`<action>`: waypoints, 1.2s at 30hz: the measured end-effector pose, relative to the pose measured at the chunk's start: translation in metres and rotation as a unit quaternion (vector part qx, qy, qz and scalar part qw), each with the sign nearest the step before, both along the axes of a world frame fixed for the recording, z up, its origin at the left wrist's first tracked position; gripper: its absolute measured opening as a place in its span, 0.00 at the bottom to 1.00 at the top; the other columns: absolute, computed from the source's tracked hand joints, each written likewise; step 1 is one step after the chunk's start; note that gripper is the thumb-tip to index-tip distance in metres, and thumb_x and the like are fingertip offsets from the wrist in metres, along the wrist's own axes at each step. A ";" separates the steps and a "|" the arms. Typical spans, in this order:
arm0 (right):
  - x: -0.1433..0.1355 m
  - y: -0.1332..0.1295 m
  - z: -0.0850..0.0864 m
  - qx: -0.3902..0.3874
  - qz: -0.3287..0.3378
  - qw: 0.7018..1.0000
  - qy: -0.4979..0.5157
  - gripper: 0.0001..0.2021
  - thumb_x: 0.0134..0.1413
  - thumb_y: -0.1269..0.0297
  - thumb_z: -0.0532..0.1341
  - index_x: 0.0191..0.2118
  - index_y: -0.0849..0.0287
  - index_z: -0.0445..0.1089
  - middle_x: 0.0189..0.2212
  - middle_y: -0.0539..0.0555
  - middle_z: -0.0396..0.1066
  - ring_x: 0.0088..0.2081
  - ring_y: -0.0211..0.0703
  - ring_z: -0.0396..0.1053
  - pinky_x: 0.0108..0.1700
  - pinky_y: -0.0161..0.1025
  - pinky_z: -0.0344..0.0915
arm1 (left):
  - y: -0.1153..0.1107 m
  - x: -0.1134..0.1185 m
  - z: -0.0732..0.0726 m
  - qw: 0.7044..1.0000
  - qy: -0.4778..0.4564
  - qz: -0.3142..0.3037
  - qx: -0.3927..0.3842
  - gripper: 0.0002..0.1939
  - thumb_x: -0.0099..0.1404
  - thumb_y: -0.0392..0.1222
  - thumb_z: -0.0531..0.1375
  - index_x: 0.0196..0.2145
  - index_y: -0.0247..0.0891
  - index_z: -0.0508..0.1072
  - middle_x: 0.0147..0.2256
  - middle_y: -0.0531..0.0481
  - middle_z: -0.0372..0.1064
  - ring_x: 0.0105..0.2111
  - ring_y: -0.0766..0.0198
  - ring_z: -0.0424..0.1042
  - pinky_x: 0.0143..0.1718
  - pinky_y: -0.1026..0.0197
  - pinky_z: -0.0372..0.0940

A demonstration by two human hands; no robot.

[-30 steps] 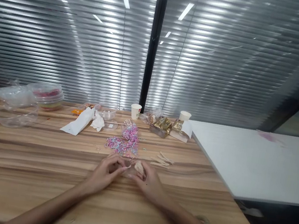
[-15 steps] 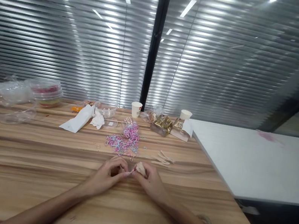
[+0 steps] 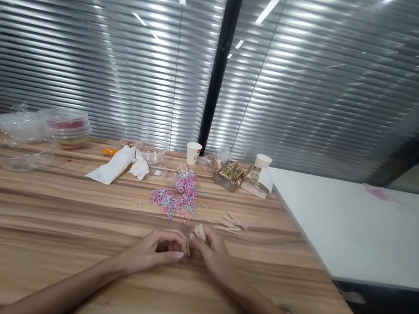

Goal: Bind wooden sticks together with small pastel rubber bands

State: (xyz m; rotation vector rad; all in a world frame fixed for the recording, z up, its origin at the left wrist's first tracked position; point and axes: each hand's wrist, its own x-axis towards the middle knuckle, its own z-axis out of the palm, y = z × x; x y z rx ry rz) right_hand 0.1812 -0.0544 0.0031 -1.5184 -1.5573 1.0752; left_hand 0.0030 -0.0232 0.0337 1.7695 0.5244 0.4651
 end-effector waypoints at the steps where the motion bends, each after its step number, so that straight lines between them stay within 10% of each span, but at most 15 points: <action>1: 0.001 0.001 -0.001 0.002 -0.010 1.000 -0.003 0.24 0.50 0.48 0.48 0.31 0.72 0.57 0.28 0.49 0.58 0.29 0.10 0.50 0.31 0.11 0.48 | 0.001 0.001 -0.001 0.999 0.013 0.000 -0.029 0.13 0.61 0.47 0.55 0.33 0.32 0.68 0.27 0.50 0.65 0.26 0.71 0.64 0.29 0.68 0.59; 8: 0.000 -0.001 -0.002 0.028 -0.027 0.998 -0.044 0.28 0.51 0.44 0.44 0.32 0.72 0.58 0.29 0.48 0.59 0.27 0.10 0.48 0.30 0.12 0.45 | 0.006 0.003 -0.005 0.990 0.101 0.048 -0.091 0.21 0.58 0.49 0.57 0.44 0.32 0.68 0.26 0.50 0.69 0.12 0.78 0.53 0.12 0.72 0.48; 18: -0.001 -0.005 -0.002 0.046 0.021 0.987 -0.150 0.28 0.50 0.44 0.47 0.36 0.70 0.63 0.29 0.50 0.61 0.27 0.12 0.47 0.30 0.15 0.42 | 0.013 0.002 -0.021 0.965 0.010 0.237 -0.111 0.26 0.52 0.59 0.58 0.30 0.28 0.72 0.16 0.52 0.64 0.08 0.77 0.50 0.10 0.71 0.42; 25: 0.001 -0.004 -0.004 0.116 0.033 0.986 -0.111 0.29 0.56 0.50 0.39 0.58 0.60 0.52 0.50 0.52 0.54 0.51 0.18 0.54 0.52 0.15 0.53 | 0.018 0.003 -0.028 0.953 -0.030 0.284 -0.105 0.33 0.49 0.59 0.61 0.44 0.28 0.70 0.23 0.49 0.68 0.11 0.75 0.58 0.13 0.70 0.52; 30: 0.003 -0.005 -0.003 0.088 0.042 0.988 -0.116 0.27 0.56 0.50 0.39 0.40 0.66 0.66 0.36 0.51 0.63 0.34 0.12 0.55 0.37 0.12 0.49 | 0.017 0.000 -0.027 0.959 0.012 0.277 -0.064 0.34 0.50 0.56 0.61 0.48 0.28 0.68 0.19 0.50 0.67 0.14 0.73 0.60 0.18 0.69 0.57; 36: -0.001 -0.007 -0.001 -0.017 0.069 0.995 -0.072 0.34 0.53 0.42 0.34 0.32 0.71 0.60 0.20 0.49 0.56 0.18 0.11 0.47 0.23 0.15 0.42 | 0.019 -0.001 -0.029 0.960 0.030 0.275 0.038 0.30 0.53 0.51 0.60 0.51 0.32 0.67 0.36 0.45 0.72 0.37 0.61 0.70 0.43 0.61 0.63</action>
